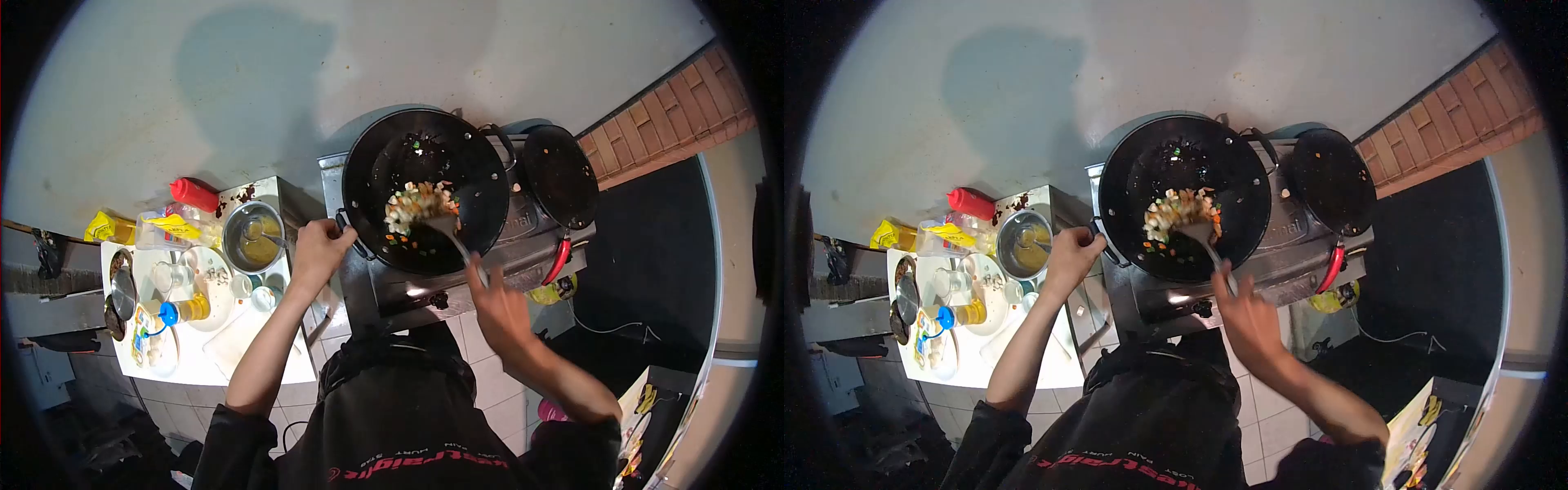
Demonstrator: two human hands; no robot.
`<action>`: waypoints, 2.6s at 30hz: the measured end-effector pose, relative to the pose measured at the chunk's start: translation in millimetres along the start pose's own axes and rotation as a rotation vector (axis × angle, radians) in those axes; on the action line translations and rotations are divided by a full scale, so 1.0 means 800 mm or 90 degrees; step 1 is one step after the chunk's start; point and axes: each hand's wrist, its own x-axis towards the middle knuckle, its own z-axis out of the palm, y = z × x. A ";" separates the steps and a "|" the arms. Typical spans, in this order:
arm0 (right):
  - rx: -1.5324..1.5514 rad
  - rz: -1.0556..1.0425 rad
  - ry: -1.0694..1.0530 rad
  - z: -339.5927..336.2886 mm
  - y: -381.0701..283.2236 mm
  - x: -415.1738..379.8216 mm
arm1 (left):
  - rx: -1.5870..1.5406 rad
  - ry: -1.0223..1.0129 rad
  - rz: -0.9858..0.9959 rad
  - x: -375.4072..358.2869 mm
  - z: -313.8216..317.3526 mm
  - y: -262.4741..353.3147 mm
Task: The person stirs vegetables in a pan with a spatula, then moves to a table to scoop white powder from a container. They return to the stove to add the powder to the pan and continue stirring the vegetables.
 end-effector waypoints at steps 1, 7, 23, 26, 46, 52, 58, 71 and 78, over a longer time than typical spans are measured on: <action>-0.001 -0.002 0.001 -0.006 0.007 0.012 | -0.005 0.006 0.003 -0.001 0.002 -0.001; -0.033 -0.030 -0.029 -0.087 0.014 -0.029 | -0.040 0.021 0.008 -0.003 0.009 -0.006; -0.025 -0.169 0.040 -0.007 0.047 0.074 | 0.002 0.191 -0.035 -0.023 0.035 0.007; 0.043 -0.239 0.056 -0.038 0.098 0.062 | 0.038 0.235 -0.030 -0.023 0.042 -0.002; 0.023 -0.172 -0.180 -0.058 0.140 0.285 | 0.138 0.206 -0.054 -0.032 0.043 0.013; 0.078 -0.400 -0.104 -0.076 0.155 0.261 | 0.084 0.246 -0.008 -0.034 0.046 0.005; 0.019 -0.454 0.044 -0.051 0.137 0.296 | 0.088 0.193 -0.080 -0.034 0.040 0.015; -0.104 -0.168 -0.273 -0.075 0.143 0.278 | 0.067 0.192 -0.070 -0.034 0.040 0.012; 0.388 -0.236 -0.090 0.007 0.158 0.162 | 0.025 0.217 -0.037 -0.038 0.041 0.008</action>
